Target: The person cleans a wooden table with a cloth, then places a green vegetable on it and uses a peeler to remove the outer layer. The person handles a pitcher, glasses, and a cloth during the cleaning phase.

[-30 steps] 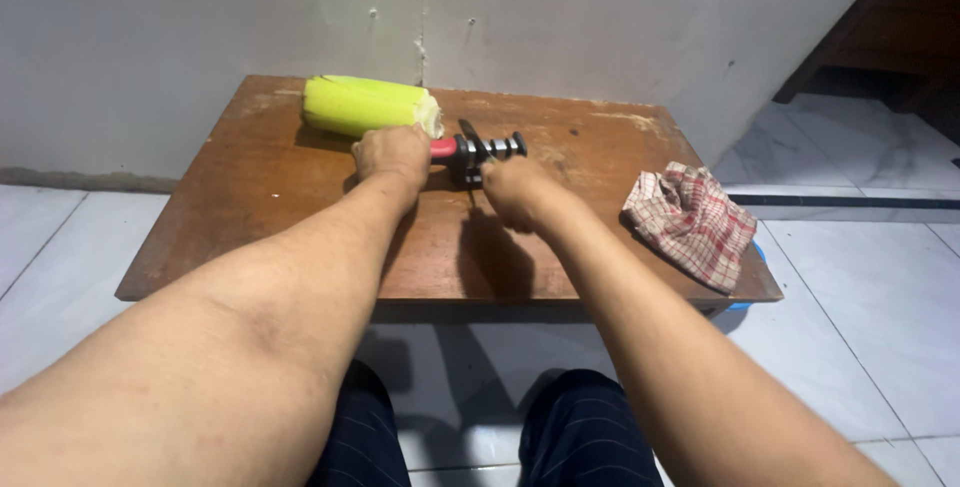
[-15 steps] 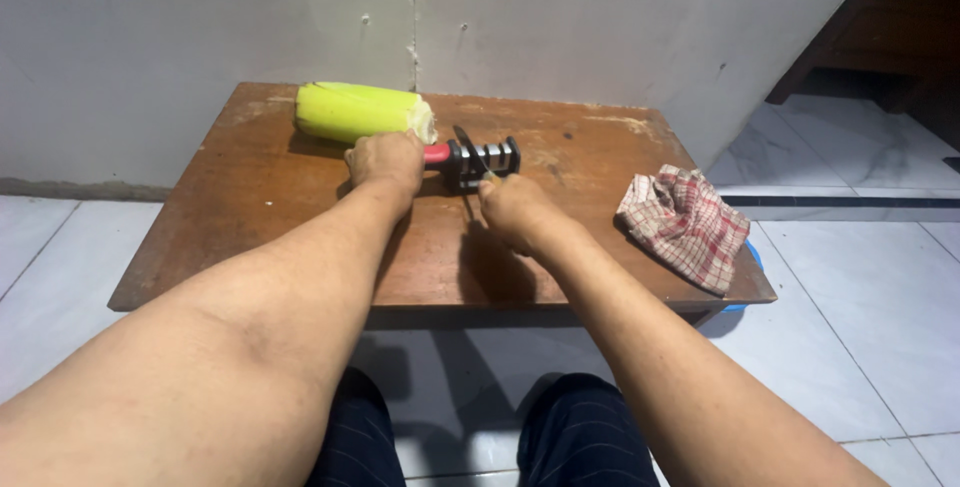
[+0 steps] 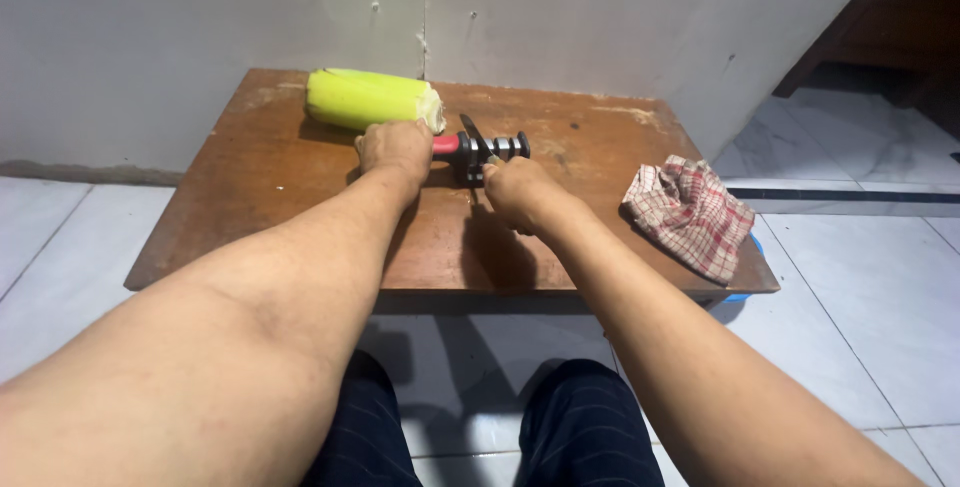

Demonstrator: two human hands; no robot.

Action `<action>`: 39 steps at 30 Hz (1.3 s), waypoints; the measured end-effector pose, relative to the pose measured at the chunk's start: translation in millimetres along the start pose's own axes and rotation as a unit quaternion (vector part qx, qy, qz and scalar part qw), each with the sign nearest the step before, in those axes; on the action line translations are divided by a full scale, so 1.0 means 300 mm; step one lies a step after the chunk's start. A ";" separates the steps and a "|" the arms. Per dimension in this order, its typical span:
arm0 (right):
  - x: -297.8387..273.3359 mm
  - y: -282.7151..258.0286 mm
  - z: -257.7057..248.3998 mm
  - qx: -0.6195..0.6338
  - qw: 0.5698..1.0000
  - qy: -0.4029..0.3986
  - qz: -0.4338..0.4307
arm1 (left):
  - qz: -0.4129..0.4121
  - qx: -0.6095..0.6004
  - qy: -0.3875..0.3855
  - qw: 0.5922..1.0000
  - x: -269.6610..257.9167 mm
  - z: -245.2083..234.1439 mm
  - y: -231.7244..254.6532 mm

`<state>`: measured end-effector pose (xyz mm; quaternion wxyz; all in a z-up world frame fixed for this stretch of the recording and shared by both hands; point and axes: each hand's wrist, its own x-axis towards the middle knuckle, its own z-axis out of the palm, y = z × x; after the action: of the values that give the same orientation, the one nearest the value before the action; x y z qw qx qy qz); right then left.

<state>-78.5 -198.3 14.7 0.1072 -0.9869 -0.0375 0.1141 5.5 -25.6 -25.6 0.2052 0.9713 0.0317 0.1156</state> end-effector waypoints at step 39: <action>0.120 -0.022 0.010 -0.203 0.974 0.008 -0.096 | -0.002 0.017 0.030 0.999 0.010 0.024 -0.003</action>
<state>-44.6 -187.7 5.6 -0.0850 -0.9808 -0.1533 0.0856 10.2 -27.3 -31.6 0.1881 0.9706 0.0417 0.1441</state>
